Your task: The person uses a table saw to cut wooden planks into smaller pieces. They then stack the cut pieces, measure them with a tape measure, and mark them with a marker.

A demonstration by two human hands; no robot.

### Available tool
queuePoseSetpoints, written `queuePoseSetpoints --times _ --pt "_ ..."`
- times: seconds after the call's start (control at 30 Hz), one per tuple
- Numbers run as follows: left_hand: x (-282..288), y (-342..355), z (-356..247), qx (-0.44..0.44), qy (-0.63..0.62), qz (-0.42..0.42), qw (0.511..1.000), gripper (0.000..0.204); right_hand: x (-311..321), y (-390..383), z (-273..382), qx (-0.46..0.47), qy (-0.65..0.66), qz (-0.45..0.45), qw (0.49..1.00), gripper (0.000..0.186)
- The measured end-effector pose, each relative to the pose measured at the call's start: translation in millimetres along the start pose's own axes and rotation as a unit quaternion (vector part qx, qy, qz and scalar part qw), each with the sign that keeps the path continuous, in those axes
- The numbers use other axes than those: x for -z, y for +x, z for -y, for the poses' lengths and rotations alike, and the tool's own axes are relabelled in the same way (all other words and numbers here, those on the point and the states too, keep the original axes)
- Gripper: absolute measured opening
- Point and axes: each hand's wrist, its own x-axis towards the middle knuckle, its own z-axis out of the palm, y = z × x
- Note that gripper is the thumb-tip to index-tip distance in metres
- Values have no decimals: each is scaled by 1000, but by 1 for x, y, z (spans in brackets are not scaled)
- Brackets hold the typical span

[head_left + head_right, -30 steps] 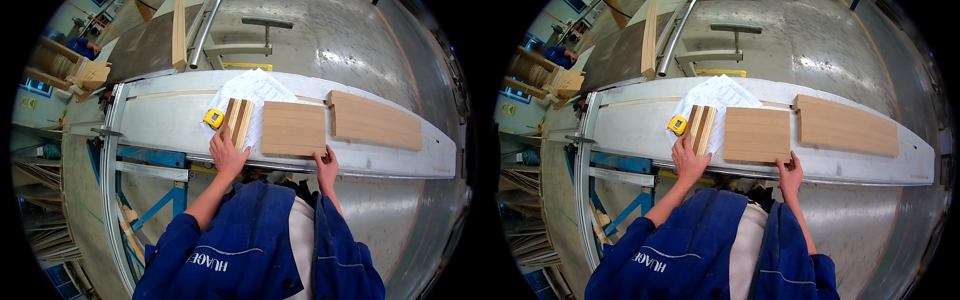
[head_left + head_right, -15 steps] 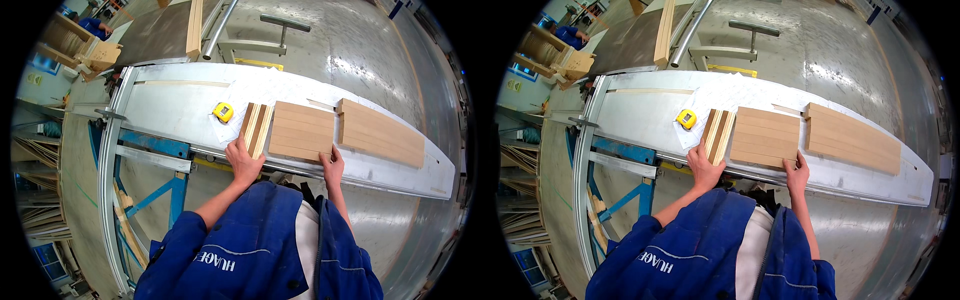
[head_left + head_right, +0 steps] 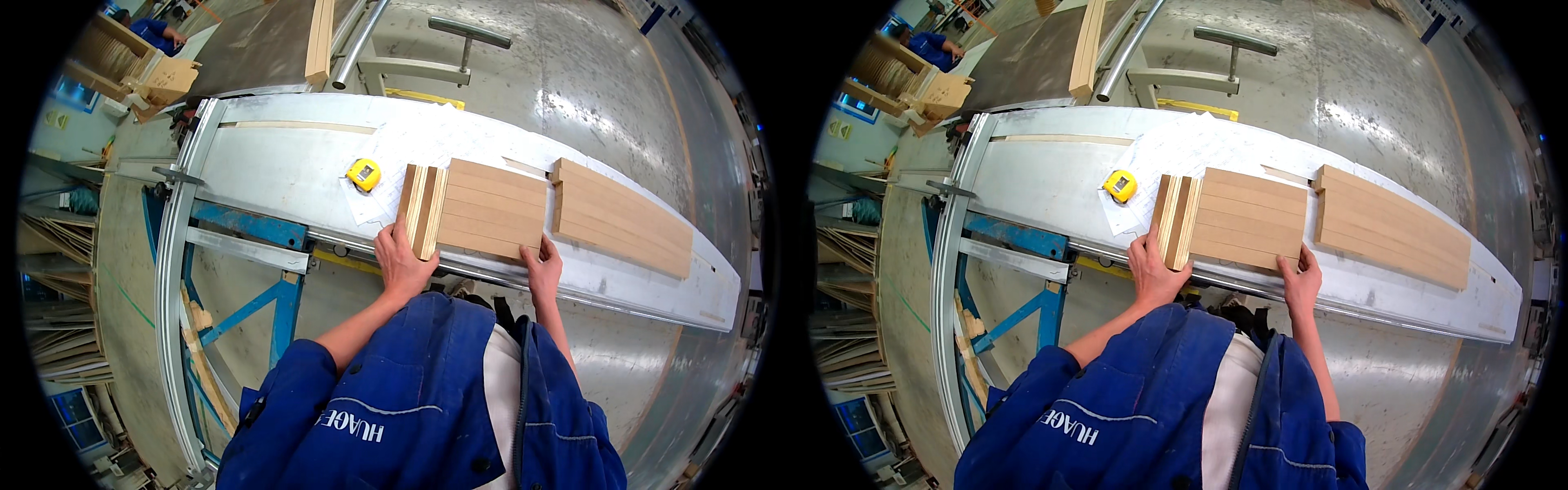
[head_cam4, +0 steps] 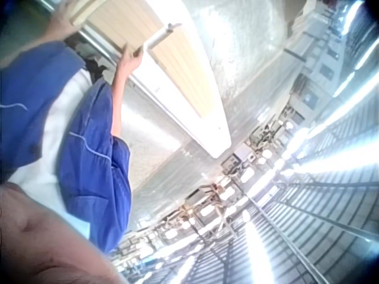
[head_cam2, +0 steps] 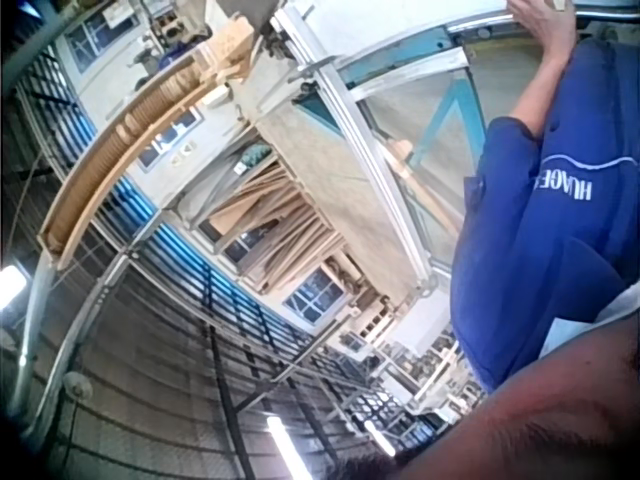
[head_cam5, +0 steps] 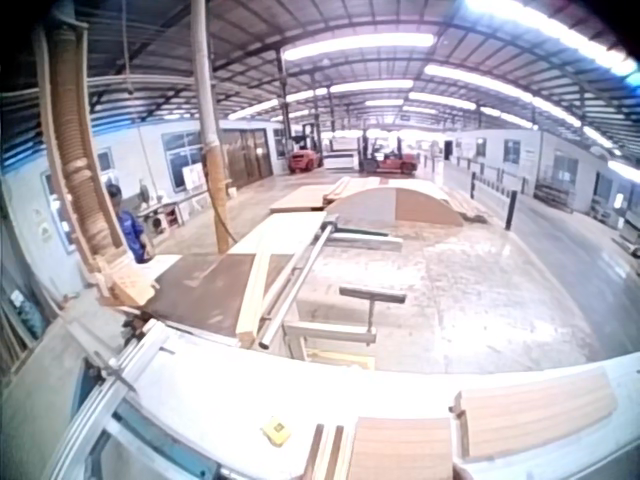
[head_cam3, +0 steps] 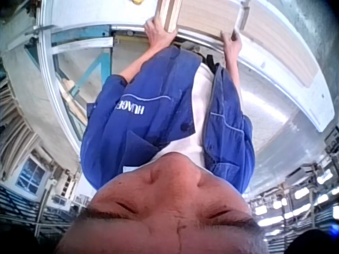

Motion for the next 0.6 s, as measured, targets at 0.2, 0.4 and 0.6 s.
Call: queuePoseSetpoints --times 0.2,0.4,0.6 --pt "3 -2 -1 -14 15 7 1000 101 -1 0 0 -4 14 2 1000 64" --pt "4 1 1 -27 15 10 999 99 0 3 -7 -28 57 4 998 65" --pt "7 2 2 -36 21 22 999 98 2 0 8 -52 77 12 996 64"
